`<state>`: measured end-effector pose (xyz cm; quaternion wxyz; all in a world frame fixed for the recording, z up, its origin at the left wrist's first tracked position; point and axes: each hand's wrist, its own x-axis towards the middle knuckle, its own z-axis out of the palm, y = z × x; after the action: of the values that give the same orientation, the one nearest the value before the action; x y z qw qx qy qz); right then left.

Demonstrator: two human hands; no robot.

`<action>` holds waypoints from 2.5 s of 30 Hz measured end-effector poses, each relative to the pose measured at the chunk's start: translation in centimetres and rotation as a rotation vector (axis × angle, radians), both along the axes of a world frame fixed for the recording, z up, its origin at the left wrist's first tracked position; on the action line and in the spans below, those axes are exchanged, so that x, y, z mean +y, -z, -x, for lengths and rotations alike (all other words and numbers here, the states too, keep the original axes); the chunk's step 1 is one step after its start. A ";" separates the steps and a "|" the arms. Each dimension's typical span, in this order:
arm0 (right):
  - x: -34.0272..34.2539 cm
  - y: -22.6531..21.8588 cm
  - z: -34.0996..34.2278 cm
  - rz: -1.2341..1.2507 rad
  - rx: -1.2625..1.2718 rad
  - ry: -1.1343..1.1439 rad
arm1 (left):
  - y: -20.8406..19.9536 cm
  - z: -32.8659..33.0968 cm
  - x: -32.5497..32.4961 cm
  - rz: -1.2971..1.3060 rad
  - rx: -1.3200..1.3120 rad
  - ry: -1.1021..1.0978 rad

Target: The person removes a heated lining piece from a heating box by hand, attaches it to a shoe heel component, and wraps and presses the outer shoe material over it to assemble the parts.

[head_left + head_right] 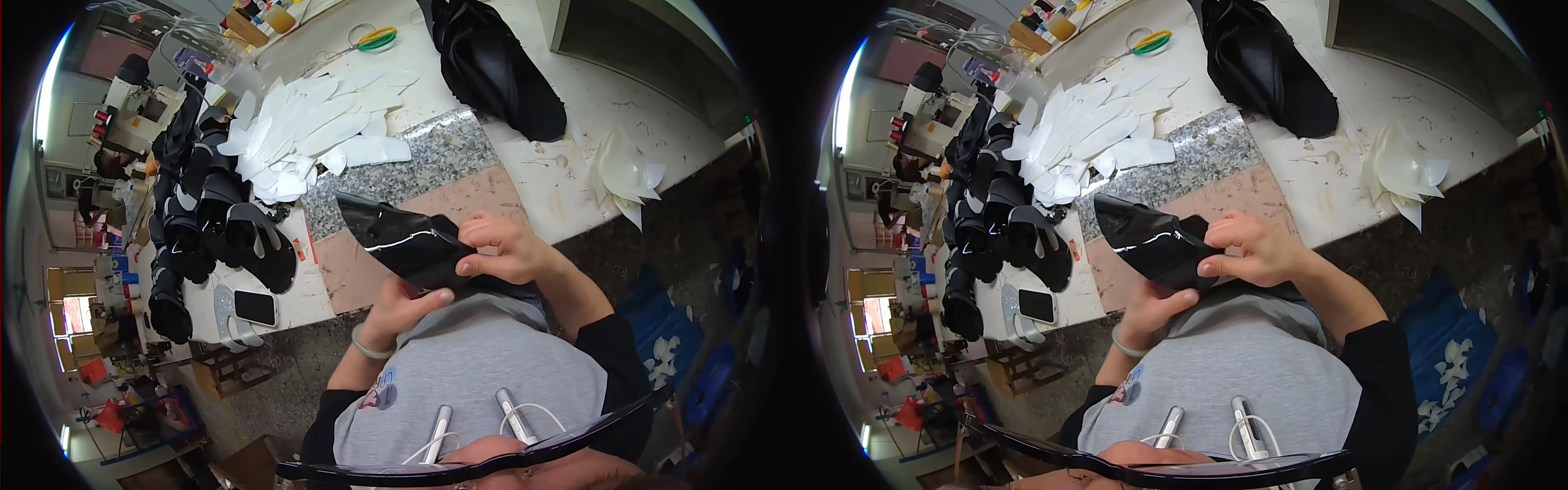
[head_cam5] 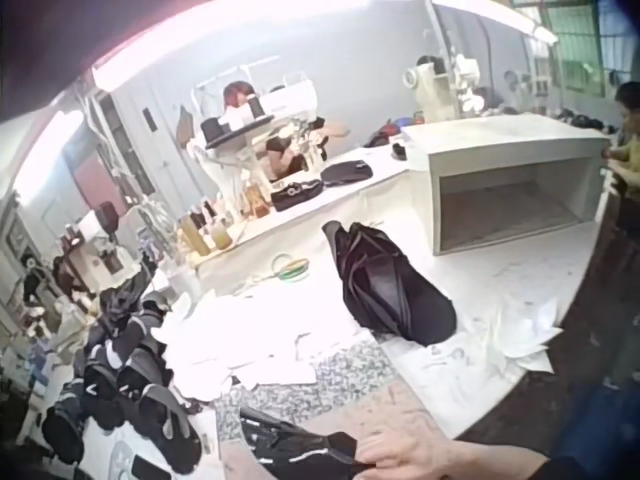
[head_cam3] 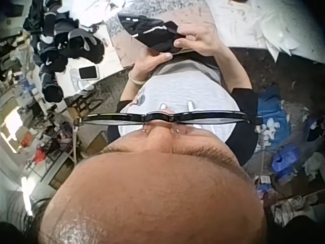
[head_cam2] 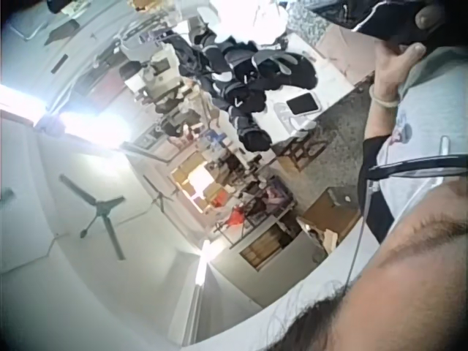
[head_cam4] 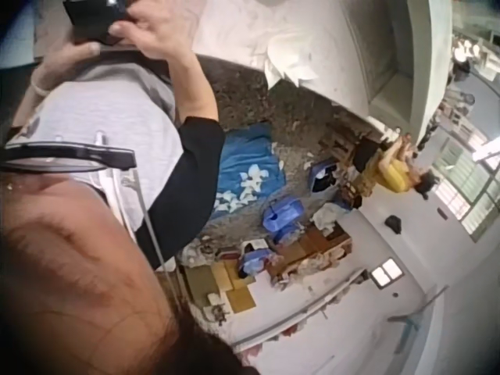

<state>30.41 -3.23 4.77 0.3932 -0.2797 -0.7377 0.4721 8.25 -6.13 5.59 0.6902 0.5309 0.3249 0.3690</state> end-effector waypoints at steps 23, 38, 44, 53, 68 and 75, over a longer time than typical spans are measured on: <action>-0.8 -1.5 1.9 0.089 -0.387 0.265 | 3.5 -2.5 0.7 0.198 -0.306 -0.530; -0.3 -1.1 1.4 -0.134 -0.368 0.436 | 2.2 -4.3 0.4 0.362 -0.481 -0.445; 0.2 -0.9 0.3 0.196 -0.022 0.164 | 1.8 -3.1 1.0 0.308 -0.468 -0.386; -0.2 -2.8 1.5 0.020 -0.172 0.384 | 0.7 -2.1 0.0 0.327 -0.550 -0.320; 0.3 -2.7 1.8 0.023 -0.331 0.297 | 1.8 0.3 1.7 0.321 -0.332 -0.455; 0.2 -2.7 3.7 -0.137 -0.422 0.243 | 1.6 0.1 0.6 0.140 -0.307 -0.488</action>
<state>26.75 -3.00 7.47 0.3027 -0.4314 -0.7947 0.3012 8.14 -5.53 4.03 0.6571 0.3260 0.3597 0.5767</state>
